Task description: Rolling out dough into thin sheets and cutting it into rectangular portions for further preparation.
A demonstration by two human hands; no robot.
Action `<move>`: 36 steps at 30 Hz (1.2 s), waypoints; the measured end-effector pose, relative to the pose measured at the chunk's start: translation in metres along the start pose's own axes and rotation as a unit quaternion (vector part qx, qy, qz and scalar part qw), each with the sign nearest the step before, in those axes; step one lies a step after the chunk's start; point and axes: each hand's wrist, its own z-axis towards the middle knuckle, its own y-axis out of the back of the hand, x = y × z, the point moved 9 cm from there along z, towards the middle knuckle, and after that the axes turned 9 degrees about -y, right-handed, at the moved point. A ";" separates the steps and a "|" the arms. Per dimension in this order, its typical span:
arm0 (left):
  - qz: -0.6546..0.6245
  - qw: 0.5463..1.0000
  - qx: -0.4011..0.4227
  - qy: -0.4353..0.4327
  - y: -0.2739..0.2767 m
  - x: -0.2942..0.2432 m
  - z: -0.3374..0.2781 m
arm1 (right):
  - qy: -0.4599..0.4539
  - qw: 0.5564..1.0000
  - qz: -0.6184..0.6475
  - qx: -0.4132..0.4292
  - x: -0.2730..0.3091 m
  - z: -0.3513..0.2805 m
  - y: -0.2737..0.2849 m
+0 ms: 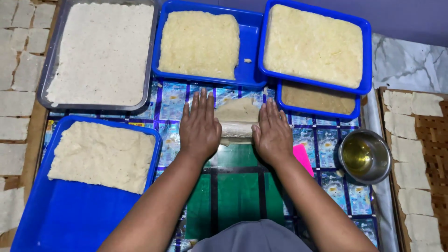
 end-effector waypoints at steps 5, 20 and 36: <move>0.022 1.000 -0.006 0.006 -0.019 0.019 0.014 | -0.007 1.000 -0.015 0.019 -0.013 0.014 -0.023; -0.005 0.995 0.056 0.083 0.004 0.032 0.042 | -0.151 0.982 0.025 0.108 -0.034 0.047 -0.026; 0.033 0.997 -0.069 0.008 -0.010 -0.003 -0.068 | -0.043 0.999 -0.005 -0.030 0.008 -0.059 0.013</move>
